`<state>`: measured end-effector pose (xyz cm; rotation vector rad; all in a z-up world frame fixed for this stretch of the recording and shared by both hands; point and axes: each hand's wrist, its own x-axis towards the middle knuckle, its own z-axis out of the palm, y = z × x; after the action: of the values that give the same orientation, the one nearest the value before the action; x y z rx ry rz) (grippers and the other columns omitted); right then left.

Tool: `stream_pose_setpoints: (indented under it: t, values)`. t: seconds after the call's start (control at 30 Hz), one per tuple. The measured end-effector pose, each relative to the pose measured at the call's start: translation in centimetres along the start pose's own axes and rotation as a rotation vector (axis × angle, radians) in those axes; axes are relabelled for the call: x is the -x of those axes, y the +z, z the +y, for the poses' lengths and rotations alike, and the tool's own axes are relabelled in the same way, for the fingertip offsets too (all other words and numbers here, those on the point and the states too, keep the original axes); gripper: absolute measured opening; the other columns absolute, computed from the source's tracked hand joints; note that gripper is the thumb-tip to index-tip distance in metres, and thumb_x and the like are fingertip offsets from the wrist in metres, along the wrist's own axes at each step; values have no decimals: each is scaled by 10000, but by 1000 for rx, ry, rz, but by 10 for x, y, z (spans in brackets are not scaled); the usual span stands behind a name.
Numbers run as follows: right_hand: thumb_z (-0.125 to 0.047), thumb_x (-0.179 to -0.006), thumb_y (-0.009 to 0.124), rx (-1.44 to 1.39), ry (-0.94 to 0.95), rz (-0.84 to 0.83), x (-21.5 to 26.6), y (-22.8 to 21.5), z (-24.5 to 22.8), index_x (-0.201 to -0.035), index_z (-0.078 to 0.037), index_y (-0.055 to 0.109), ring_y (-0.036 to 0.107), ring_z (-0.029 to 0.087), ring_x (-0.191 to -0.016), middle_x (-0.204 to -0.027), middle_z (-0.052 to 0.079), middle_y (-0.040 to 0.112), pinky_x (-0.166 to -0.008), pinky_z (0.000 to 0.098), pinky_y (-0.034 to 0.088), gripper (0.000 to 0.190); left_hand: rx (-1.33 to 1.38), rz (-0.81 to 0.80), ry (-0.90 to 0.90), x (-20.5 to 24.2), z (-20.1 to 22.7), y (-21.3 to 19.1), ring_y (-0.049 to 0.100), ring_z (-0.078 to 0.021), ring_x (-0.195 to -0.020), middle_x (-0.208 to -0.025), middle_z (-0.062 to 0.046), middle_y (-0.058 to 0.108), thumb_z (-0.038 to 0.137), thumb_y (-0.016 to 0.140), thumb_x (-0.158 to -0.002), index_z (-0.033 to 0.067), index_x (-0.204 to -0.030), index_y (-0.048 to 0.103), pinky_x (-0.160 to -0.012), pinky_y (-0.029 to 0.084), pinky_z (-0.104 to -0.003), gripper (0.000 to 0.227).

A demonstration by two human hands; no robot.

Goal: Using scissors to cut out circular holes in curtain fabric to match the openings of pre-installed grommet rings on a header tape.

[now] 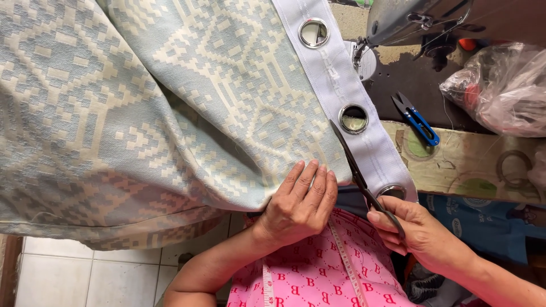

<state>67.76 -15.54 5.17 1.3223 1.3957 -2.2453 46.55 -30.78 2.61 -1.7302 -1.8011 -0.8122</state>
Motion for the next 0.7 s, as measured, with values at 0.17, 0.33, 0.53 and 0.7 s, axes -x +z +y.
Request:
stream_pose_setpoints:
  t: [0.17, 0.33, 0.53, 0.7]
  values:
    - [-159, -992, 710, 6, 73, 42, 3, 1, -7, -784, -42, 516, 294, 136, -429, -559, 72, 403, -375, 298, 226, 307, 131, -160, -75, -12, -8, -15, 751, -345, -1000, -1035, -204, 768, -21, 732, -932, -6, -1009, 759, -906, 635, -471, 83]
    - [-162, -995, 695, 20, 44, 31, 6, 0, -11, -758, -42, 498, 308, 137, -449, -555, 81, 414, -403, 309, 250, 331, 112, -919, -50, -48, -61, -29, 230, -508, -1480, -1594, -322, 276, 361, 493, -962, 23, -1548, 295, -1201, 162, -655, 705]
    - [-228, -960, 709, 50, 29, 28, 8, 10, -25, -775, 15, 575, 317, 153, -448, -548, 86, 399, -406, 321, 264, 333, -32, -883, -141, -64, -157, 36, -190, -317, -1527, -1712, -102, -71, 935, 204, -921, 239, -1648, -30, -1141, -251, -612, 1034]
    - [-234, -992, 611, 108, 5, 34, -4, 13, -37, -702, -80, 417, 291, 148, -501, -597, 75, 380, -431, 323, 200, 382, 156, -838, -128, -43, -167, 34, -157, -455, -1523, -1724, -146, -3, 931, 86, -852, 388, -1651, 125, -1097, -215, -720, 967]
